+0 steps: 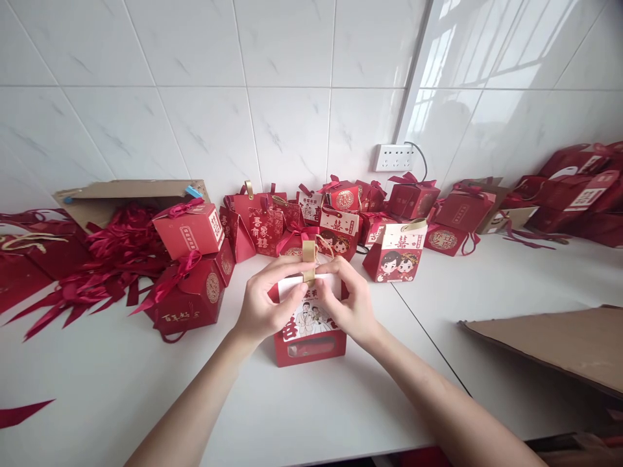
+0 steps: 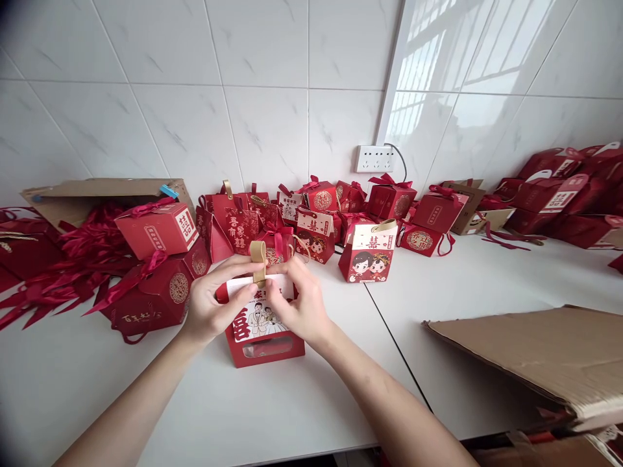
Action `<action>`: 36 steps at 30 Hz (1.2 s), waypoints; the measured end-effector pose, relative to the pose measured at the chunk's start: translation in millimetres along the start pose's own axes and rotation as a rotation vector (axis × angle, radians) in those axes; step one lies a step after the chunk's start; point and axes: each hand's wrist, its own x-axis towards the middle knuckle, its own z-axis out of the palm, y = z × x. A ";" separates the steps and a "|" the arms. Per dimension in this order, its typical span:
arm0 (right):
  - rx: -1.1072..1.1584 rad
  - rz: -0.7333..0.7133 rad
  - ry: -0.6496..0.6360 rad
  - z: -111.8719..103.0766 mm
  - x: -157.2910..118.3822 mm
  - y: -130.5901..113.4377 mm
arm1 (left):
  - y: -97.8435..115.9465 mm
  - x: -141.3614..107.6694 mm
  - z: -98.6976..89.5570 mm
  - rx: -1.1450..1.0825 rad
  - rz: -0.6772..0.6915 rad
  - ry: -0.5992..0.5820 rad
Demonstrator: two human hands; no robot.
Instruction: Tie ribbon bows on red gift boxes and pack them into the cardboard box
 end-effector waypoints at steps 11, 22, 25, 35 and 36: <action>0.052 0.048 -0.032 -0.4 1.8 -0.4 | -4.1 -1.2 1.3 -0.016 -0.080 0.021; 0.078 0.090 -0.096 -5.3 4.5 0.4 | -3.8 -1.5 1.4 -0.044 -0.142 0.030; 0.082 0.076 -0.093 -5.0 3.9 0.9 | -3.6 -1.1 2.0 -0.050 -0.135 0.029; 0.112 0.252 -0.089 -4.1 6.2 -6.3 | -5.0 -1.8 1.3 -0.040 -0.119 0.026; 0.118 0.265 -0.093 -4.3 6.9 -6.9 | -4.4 -1.9 1.8 -0.039 -0.118 0.032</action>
